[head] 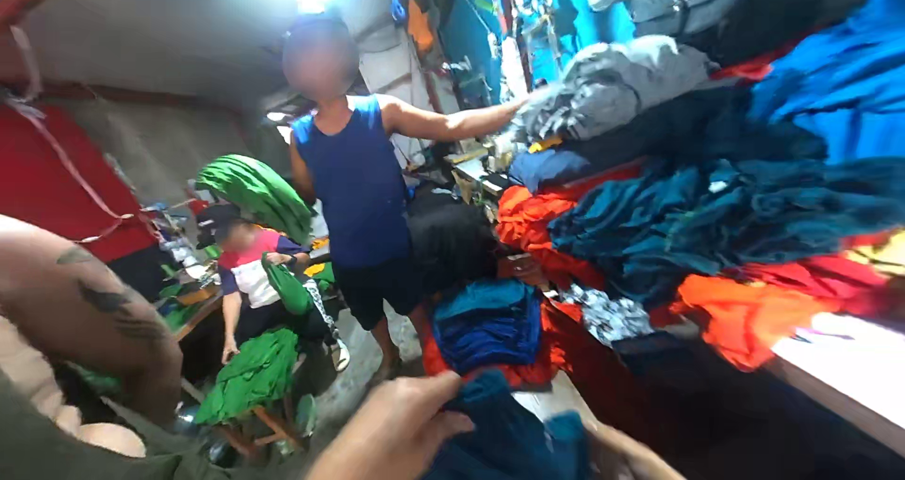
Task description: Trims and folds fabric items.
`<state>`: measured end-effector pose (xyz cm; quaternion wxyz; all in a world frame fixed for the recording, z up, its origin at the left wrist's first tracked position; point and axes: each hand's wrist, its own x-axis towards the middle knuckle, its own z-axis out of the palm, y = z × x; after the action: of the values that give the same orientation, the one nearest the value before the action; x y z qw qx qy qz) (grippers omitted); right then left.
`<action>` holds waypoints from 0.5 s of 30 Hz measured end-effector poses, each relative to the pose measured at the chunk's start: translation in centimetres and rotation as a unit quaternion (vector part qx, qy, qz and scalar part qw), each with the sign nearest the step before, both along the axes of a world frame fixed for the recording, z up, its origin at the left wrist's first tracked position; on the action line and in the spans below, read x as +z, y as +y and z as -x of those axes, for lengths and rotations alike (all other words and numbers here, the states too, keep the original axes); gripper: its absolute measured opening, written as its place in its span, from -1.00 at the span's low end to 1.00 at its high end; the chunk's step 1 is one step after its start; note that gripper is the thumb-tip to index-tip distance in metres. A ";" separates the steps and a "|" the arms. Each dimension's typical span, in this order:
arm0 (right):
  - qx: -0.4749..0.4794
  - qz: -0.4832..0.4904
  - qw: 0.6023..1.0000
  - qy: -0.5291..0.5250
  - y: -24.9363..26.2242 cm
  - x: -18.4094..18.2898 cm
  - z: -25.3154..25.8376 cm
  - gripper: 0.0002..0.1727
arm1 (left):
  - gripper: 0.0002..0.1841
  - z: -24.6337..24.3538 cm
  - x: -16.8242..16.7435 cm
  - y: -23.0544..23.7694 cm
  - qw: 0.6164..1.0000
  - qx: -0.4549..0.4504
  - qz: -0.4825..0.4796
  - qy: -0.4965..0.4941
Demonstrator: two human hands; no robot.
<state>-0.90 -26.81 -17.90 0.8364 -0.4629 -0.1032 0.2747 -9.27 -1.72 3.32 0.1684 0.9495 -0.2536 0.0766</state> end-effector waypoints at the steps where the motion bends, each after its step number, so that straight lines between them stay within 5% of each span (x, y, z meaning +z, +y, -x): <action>1: 0.006 -0.012 1.000 -0.004 -0.2 0.5 -0.4 -0.67 | -0.74 0.1 -0.3 0.8 1.000 0.007 0.013 -0.018; 7: 0.059 0.046 0.993 -0.087 -1.1 2.4 -1.1 -0.85 | -0.64 1.0 -0.4 3.3 0.993 0.063 0.036 -0.088; 10: -0.057 0.127 0.983 -0.124 -0.6 2.8 -0.4 -0.91 | -0.65 0.1 -1.2 4.1 0.994 0.034 0.047 -0.088; 15: -0.181 0.079 0.967 -0.163 -0.8 3.1 1.0 -0.90 | -0.67 -1.1 -2.3 3.7 0.995 0.020 0.065 -0.073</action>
<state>-1.86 -27.65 -14.78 0.8051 -0.5767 -0.1306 0.0465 -8.14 1.97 1.07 0.2091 0.9331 -0.2410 0.1658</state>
